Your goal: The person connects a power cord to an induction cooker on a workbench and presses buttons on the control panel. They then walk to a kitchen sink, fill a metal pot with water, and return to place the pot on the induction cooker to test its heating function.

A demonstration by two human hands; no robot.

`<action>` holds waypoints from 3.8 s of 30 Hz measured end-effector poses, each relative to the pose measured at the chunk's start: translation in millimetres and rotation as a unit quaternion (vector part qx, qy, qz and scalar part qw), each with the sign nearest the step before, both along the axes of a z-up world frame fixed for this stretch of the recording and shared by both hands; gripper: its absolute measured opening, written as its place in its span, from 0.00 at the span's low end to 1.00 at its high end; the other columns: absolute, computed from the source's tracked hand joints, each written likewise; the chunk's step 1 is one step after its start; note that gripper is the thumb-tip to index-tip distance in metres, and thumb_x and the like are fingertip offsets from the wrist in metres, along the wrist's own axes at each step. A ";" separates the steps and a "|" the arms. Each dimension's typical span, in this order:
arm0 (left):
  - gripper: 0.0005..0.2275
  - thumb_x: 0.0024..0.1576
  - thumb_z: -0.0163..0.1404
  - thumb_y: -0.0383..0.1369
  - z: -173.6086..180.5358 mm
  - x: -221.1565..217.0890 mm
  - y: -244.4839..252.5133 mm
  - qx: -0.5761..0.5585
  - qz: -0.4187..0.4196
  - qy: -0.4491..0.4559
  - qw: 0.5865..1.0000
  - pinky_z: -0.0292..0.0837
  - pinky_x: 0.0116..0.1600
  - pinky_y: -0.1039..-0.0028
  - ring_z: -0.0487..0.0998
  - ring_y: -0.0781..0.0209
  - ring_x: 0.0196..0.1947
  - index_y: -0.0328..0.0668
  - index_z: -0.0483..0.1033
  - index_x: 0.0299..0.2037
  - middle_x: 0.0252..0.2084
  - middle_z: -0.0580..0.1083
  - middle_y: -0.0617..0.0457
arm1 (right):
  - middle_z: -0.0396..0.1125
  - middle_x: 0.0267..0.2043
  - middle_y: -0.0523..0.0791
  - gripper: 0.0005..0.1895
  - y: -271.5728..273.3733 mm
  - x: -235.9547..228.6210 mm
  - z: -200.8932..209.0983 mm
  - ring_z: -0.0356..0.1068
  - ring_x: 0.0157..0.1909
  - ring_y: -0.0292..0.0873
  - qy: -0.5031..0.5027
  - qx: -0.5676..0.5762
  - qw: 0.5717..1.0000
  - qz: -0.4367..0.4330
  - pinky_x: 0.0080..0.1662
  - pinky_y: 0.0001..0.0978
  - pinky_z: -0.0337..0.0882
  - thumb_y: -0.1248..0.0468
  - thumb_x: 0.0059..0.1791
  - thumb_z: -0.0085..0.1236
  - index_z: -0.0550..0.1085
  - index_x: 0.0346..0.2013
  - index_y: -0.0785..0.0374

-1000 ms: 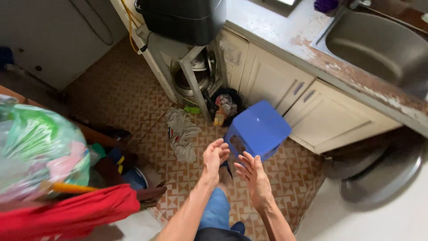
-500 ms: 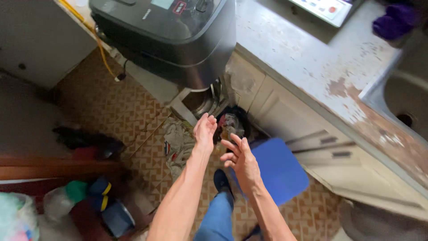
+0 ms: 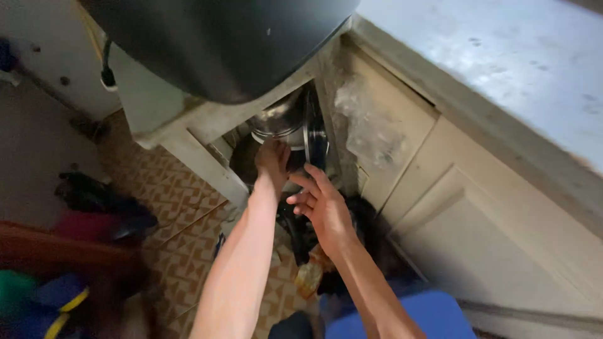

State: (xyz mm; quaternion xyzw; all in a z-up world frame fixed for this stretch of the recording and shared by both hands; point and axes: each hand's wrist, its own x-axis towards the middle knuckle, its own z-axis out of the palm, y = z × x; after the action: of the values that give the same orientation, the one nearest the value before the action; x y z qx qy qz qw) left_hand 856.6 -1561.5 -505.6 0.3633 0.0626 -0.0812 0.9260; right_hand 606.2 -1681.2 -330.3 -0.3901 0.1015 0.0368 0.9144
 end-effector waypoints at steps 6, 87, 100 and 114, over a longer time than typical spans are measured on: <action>0.16 0.65 0.44 0.44 -4.8 31.3 2.9 -0.030 0.040 0.067 0.997 0.73 0.59 0.63 0.75 0.54 0.53 0.42 0.74 0.52 0.51 0.74 0.51 | 0.64 0.66 0.50 0.38 -5.4 17.2 -30.5 0.70 0.44 0.44 0.021 -0.017 1.000 0.002 0.48 0.41 0.70 0.44 0.54 0.43 0.55 0.73 0.60; 0.04 0.57 0.54 0.25 508.4 -564.3 -502.0 0.318 -0.340 -0.682 0.564 0.66 0.48 0.62 0.70 0.50 0.42 0.40 0.70 0.36 0.37 0.69 0.49 | 0.69 0.24 0.49 0.08 -619.9 -471.8 323.2 0.70 0.26 0.46 0.357 -0.598 0.655 -0.293 0.31 0.41 0.68 0.62 0.50 0.57 0.74 0.37 0.66; 0.05 0.57 0.55 0.26 492.5 -566.5 -495.7 0.342 -0.321 -0.669 0.577 0.66 0.49 0.64 0.70 0.51 0.41 0.39 0.71 0.36 0.36 0.69 0.50 | 0.71 0.27 0.51 0.08 -603.4 -467.5 359.1 0.71 0.32 0.50 0.327 -0.714 0.546 -0.293 0.37 0.45 0.69 0.62 0.47 0.56 0.78 0.33 0.64; 0.04 0.57 0.55 0.25 489.1 -567.3 -478.2 0.354 -0.278 -0.662 0.600 0.67 0.49 0.64 0.71 0.51 0.42 0.40 0.71 0.37 0.37 0.70 0.51 | 0.73 0.35 0.51 0.15 -654.2 -491.6 257.6 0.72 0.35 0.48 0.258 -0.671 0.559 -0.414 0.40 0.41 0.70 0.55 0.51 0.62 0.76 0.44 0.64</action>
State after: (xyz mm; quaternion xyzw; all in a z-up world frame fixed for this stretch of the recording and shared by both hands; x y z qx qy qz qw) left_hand 289.3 -2039.7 -16.5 0.6166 -0.6477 -0.0434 0.4455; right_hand 114.6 -2335.4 -72.7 -0.7800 0.4785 -0.3251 0.2388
